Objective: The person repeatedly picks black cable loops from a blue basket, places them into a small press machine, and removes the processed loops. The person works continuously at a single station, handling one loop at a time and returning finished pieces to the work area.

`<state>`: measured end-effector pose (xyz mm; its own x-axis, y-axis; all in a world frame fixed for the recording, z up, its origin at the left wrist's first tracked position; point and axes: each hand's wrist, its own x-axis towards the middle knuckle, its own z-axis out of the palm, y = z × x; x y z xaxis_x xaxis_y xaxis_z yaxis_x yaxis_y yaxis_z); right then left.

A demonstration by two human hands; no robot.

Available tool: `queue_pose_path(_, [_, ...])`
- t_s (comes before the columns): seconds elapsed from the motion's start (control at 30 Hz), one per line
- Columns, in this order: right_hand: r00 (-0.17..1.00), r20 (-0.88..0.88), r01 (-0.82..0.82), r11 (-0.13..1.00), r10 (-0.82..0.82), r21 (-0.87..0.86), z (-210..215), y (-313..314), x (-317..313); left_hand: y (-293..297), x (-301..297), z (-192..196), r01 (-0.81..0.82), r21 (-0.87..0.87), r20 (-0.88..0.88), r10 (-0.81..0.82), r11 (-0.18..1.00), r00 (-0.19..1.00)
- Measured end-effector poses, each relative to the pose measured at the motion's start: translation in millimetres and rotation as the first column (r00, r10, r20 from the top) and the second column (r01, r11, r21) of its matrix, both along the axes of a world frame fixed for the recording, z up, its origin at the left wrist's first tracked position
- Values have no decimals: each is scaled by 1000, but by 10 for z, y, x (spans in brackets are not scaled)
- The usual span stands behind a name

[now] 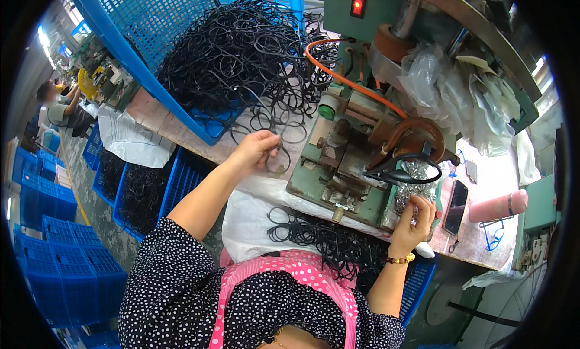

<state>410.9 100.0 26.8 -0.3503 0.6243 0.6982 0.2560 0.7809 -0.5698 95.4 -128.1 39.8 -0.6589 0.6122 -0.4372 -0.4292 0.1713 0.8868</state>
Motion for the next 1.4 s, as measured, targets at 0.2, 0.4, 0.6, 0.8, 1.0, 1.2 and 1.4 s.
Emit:
queue_pose_path(0.2, [1000,-15,-12,999,12,-49,-15,23,-6,-41,133,217,65,115,-11,-64,991,998])
queue_pose_path(0.4, [993,-113,-54,982,34,-182,214,-45,-51,-17,559,851,-50,430,-275,184,901,944])
queue_pose_path(0.6, [824,-501,-483,789,263,-379,625,-336,-420,216,914,1310,150,672,-497,292,725,817])
queue_pose_path(0.8, [761,-539,-625,630,362,-461,854,-542,-719,498,889,1392,209,666,-544,274,716,793])
queue_pose_path(1.0, [674,-668,-713,514,315,-477,862,-603,-801,463,1008,1337,178,626,-596,319,759,737])
queue_pose_path(1.2, [757,-516,-635,638,401,-436,814,-475,-624,471,1274,1216,412,343,-846,87,844,526])
queue_pose_path(1.4, [805,-559,-520,689,199,-504,711,-280,-269,695,1268,1145,461,246,-907,35,853,419])
